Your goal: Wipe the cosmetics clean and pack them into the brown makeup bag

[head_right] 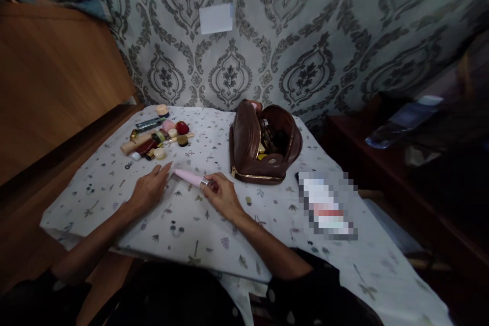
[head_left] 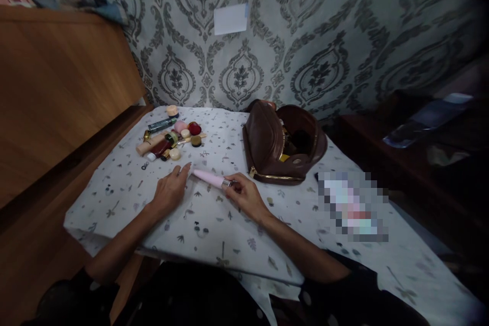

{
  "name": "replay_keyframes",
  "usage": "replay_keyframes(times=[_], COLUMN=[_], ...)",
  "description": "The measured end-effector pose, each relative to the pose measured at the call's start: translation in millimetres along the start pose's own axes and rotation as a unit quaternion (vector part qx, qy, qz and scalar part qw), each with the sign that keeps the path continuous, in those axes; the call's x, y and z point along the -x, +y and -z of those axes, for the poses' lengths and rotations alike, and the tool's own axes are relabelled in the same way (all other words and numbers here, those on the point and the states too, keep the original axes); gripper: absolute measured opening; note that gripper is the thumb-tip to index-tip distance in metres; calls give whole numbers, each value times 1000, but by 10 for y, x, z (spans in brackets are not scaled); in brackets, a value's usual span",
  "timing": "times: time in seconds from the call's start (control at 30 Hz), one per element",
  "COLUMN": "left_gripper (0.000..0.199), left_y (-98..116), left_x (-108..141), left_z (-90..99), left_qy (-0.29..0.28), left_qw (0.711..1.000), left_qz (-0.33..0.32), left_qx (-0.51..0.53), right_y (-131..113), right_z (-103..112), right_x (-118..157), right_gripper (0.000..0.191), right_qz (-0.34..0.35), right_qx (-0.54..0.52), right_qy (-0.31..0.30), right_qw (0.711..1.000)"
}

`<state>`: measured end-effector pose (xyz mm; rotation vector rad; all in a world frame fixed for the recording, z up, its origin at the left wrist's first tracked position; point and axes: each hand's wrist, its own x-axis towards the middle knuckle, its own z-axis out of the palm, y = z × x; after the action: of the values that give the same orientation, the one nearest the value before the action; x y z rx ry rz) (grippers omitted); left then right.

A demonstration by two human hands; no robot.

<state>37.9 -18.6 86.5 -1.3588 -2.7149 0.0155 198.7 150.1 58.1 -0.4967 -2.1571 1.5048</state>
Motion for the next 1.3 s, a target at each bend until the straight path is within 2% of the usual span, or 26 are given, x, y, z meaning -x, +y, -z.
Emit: replay_keyframes(times=[0.17, 0.33, 0.43, 0.57, 0.73, 0.97, 1.17, 1.3], left_gripper=[47, 50, 53, 54, 52, 46, 43, 42], left_y=[108, 374, 534, 629, 545, 339, 109, -5], left_x=[7, 92, 176, 238, 200, 99, 30, -1], left_z=[14, 56, 65, 61, 82, 97, 39, 38], left_qy=[16, 7, -2, -7, -16, -12, 12, -8], left_qw=[999, 996, 989, 987, 988, 995, 997, 997], left_qz=[-23, -84, -140, -157, -144, -83, -35, -6], left_qx=[18, 43, 53, 47, 45, 52, 72, 73], right_y=[38, -7, -21, 7, 36, 75, 104, 69], right_z=[-16, -6, 4, 5, -6, -51, -51, -23], right_x=[-14, -14, -16, -26, -34, -17, 11, 19], right_gripper=[28, 42, 38, 33, 32, 35, 24, 22], right_qz=[-15, -51, -52, -54, -68, -68, -12, 41], right_qx=[-28, -121, -143, -145, -133, -137, 7, 100], right_qy=[-3, -34, -65, -109, -104, -88, -51, -35], right_qw=[999, 991, 986, 982, 983, 984, 999, 993])
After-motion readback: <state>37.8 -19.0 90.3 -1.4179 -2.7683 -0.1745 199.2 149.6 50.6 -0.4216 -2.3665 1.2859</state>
